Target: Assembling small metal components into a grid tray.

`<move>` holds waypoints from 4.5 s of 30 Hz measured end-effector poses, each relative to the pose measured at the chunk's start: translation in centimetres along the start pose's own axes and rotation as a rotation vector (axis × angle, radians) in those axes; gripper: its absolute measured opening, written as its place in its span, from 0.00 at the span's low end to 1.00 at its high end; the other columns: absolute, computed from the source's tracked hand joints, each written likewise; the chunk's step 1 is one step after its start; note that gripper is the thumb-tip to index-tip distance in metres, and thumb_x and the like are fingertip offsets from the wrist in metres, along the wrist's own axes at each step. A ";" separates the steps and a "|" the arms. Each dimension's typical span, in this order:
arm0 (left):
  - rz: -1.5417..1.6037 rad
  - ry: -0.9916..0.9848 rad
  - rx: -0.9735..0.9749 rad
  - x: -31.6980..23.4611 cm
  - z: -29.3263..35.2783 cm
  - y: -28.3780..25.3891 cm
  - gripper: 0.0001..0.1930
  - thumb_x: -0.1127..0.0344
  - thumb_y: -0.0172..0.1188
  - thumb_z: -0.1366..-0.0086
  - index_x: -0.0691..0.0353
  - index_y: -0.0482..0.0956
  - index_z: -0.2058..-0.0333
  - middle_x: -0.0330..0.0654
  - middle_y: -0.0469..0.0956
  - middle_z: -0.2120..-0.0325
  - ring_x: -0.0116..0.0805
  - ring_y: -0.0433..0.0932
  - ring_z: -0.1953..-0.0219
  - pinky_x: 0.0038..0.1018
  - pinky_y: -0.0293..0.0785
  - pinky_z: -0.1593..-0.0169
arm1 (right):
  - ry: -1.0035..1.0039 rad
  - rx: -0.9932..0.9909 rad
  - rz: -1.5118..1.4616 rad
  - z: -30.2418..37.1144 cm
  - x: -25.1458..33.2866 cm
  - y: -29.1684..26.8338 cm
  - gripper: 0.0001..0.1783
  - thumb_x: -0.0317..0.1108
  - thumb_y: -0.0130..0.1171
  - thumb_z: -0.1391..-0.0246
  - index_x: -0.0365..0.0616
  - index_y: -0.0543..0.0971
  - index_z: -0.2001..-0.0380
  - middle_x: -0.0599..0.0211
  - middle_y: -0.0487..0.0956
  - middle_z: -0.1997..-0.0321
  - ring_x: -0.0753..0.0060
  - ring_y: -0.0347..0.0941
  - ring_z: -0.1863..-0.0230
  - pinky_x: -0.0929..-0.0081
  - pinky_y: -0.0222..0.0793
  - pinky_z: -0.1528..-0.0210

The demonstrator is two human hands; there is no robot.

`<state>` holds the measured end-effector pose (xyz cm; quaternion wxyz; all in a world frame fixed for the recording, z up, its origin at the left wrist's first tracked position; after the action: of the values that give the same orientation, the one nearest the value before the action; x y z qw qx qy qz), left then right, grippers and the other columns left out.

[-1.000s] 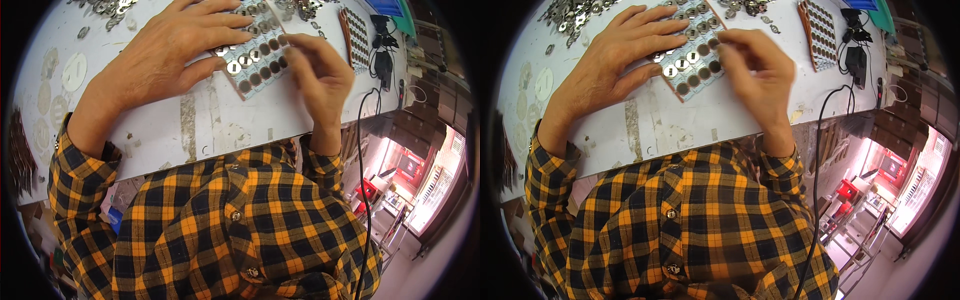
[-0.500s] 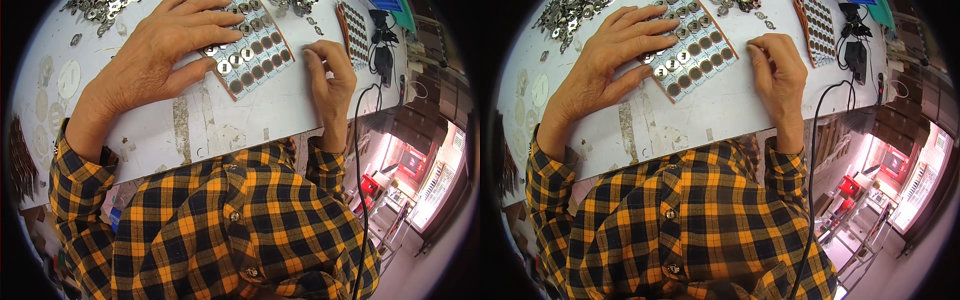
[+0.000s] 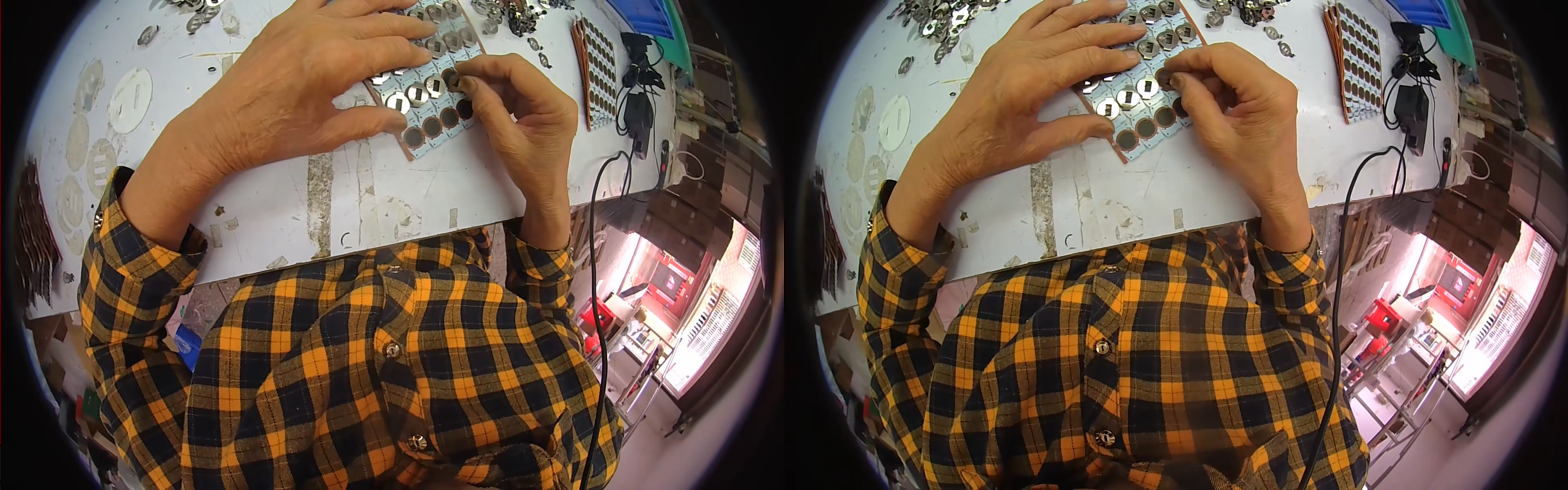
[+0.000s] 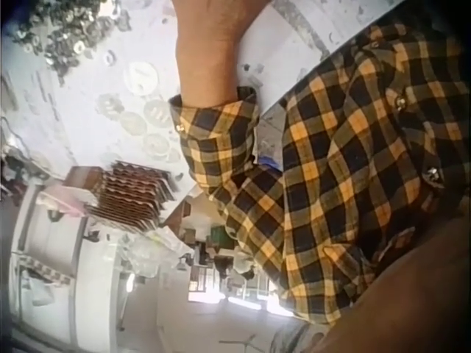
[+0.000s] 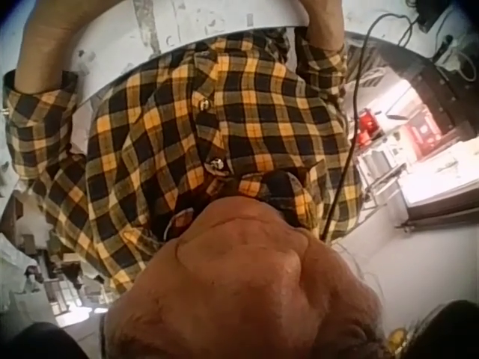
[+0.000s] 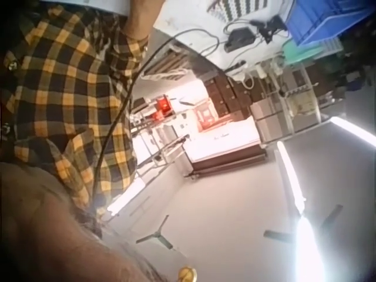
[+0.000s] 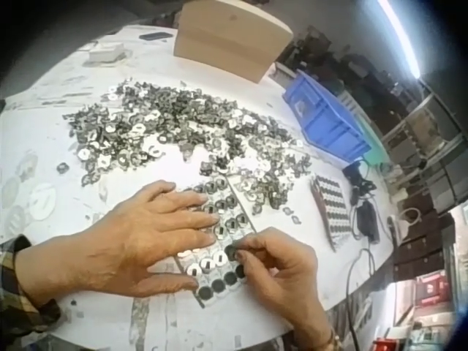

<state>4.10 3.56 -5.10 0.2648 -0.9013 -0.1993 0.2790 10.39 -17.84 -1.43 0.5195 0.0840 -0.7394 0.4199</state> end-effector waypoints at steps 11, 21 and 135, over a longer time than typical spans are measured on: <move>-0.070 -0.346 0.326 -3.1 -1.1 -2.7 0.27 0.52 0.70 0.36 0.62 0.79 0.45 0.52 0.74 0.38 0.55 0.66 0.31 0.55 0.60 0.31 | -0.099 0.028 0.086 -0.6 -0.6 0.0 0.09 0.19 0.63 0.39 0.36 0.85 0.56 0.73 0.78 0.63 0.87 0.76 0.65 0.88 0.70 0.66; -0.189 -0.310 0.281 -3.6 -1.3 -2.2 0.32 0.62 0.76 0.51 0.57 0.79 0.45 0.42 0.74 0.35 0.47 0.65 0.28 0.53 0.54 0.26 | -0.093 -0.005 0.148 -0.4 -0.3 -0.4 0.09 0.19 0.65 0.41 0.35 0.85 0.57 0.75 0.80 0.64 0.89 0.75 0.69 0.90 0.68 0.68; -0.255 -0.317 0.284 -5.9 -1.0 0.2 0.33 0.53 0.76 0.50 0.52 0.81 0.44 0.47 0.70 0.34 0.55 0.63 0.29 0.58 0.52 0.27 | -0.045 0.011 0.098 -0.3 -1.7 -1.2 0.08 0.21 0.65 0.39 0.35 0.84 0.56 0.71 0.84 0.62 0.87 0.78 0.66 0.87 0.72 0.64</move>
<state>0.25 0.04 -2.17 0.3873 -0.7675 -0.3091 0.4066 12.01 -18.97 -2.16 0.4810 0.0597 -0.7519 0.4469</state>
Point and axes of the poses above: each hand's wrist, its own z-axis away from the middle knuckle, its own y-axis out of the palm, x = y × z, the point moved 3 cm from there along -z, towards the middle knuckle
